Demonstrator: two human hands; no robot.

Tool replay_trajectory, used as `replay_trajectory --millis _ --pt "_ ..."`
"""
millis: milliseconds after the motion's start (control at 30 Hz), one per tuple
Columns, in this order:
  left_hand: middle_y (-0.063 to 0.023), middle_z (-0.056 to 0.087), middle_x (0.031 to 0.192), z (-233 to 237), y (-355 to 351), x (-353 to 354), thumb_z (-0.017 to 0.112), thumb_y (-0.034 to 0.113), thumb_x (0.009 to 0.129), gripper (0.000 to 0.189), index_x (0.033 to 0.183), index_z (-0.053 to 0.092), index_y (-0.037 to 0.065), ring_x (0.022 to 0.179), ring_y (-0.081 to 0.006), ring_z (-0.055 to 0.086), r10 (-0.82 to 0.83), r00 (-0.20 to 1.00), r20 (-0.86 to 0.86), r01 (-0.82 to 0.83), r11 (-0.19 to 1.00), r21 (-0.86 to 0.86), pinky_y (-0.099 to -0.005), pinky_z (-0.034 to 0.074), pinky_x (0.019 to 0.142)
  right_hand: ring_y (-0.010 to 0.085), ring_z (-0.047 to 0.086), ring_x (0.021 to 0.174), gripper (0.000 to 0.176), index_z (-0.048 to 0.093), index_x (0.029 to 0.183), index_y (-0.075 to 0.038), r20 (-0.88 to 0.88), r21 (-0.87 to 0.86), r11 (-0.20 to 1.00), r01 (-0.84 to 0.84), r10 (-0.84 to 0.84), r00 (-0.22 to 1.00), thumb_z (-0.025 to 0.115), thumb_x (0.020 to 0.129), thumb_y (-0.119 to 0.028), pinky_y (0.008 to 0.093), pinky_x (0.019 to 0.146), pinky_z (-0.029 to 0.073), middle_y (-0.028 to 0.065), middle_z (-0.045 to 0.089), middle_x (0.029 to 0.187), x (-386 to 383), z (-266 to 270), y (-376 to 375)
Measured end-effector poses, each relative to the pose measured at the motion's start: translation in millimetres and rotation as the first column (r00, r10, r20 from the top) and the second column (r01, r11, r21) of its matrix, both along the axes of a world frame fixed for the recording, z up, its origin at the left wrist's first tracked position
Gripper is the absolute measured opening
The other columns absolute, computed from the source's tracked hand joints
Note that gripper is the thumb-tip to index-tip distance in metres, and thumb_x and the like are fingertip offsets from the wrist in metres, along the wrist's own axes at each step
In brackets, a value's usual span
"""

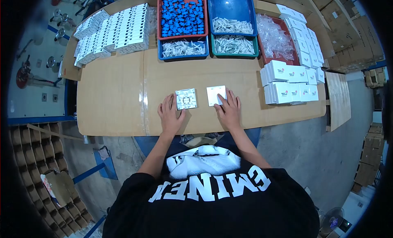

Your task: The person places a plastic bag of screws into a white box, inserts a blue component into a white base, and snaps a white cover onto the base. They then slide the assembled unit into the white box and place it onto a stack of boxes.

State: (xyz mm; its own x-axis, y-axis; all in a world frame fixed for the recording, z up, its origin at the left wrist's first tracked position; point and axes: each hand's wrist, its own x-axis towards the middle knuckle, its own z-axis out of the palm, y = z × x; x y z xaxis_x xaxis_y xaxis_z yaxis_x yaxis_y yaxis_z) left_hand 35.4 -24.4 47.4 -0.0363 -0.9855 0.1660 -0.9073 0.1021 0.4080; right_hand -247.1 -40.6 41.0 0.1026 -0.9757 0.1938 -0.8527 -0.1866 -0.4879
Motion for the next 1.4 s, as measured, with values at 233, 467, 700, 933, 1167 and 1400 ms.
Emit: replay_trajectory --millis 233,467,700,933,1167,1400 --pt "-0.0162 0.046 0.154 -2 -2 0 0.072 0.04 0.089 0.081 0.156 0.043 0.005 0.147 -0.0326 0.038 -0.006 0.998 -0.066 0.005 1.0 -0.013 -0.0548 0.023 0.119 0.035 0.039 0.149 0.052 0.063 0.139 -0.011 -0.003 -0.039 0.999 -0.003 0.003 1.0 0.07 0.095 -0.038 0.0598 0.12 0.026 0.0186 0.047 0.157 -2 -4 2" --pt "-0.0174 0.046 0.154 -10 2 0 0.074 0.037 0.088 0.083 0.156 0.041 0.004 0.146 -0.033 0.039 0.006 0.996 -0.087 -0.009 0.999 -0.033 -0.0553 0.022 0.12 0.04 0.058 0.126 0.04 0.064 0.13 0.0 0.412 0.02 0.992 0.123 -0.12 0.903 0.069 0.095 -0.02 0.0459 0.108 0.047 0.0205 0.062 0.138 -35 20 -15" --pt "-0.0183 0.045 0.155 4 2 -8 0.072 0.032 0.09 0.076 0.154 0.043 0.004 0.147 -0.0345 0.038 0.018 0.993 -0.118 -0.018 1.0 0.003 -0.0548 0.019 0.122 0.0415 0.069 0.1 0.028 0.075 0.111 -0.004 0.327 -0.054 0.988 0.147 -0.121 0.937 0.065 0.093 -0.022 0.0477 0.091 0.055 0.0207 0.074 0.106 -135 144 -134" --pt "-0.019 0.046 0.154 2 -2 -11 0.071 0.033 0.086 0.081 0.154 0.041 0.003 0.146 -0.0365 0.038 0.025 0.997 -0.076 -0.024 1.0 0.012 -0.0577 0.018 0.12 0.0396 0.072 0.104 0.03 0.075 0.109 -0.004 -0.193 0.286 0.904 0.318 -0.27 0.943 0.06 0.09 -0.021 0.0492 0.091 0.057 0.0223 0.075 0.105 -281 150 -322" --pt "-0.0226 0.041 0.156 0 -4 -3 0.07 0.046 0.086 0.094 0.157 0.032 -0.003 0.15 -0.0382 0.032 0.011 0.997 -0.081 -0.002 0.993 0.115 -0.0594 0.015 0.121 0.0351 0.065 0.126 0.032 0.074 0.117 -0.003 -0.462 0.258 0.838 0.48 -0.329 0.824 0.06 0.089 -0.013 0.0553 0.106 0.05 0.0185 0.066 0.137 -322 98 -412" --pt "-0.023 0.041 0.155 7 -9 -6 0.067 0.051 0.084 0.095 0.155 0.034 -0.004 0.149 -0.0392 0.031 -0.001 0.999 -0.039 0.007 0.989 0.148 -0.0594 0.015 0.122 0.0348 0.062 0.128 0.032 0.072 0.116 0.0 -0.55 -0.102 0.946 0.306 -0.31 0.775 0.056 0.089 -0.008 0.0534 0.114 0.043 0.0192 0.063 0.139 -333 48 -433"
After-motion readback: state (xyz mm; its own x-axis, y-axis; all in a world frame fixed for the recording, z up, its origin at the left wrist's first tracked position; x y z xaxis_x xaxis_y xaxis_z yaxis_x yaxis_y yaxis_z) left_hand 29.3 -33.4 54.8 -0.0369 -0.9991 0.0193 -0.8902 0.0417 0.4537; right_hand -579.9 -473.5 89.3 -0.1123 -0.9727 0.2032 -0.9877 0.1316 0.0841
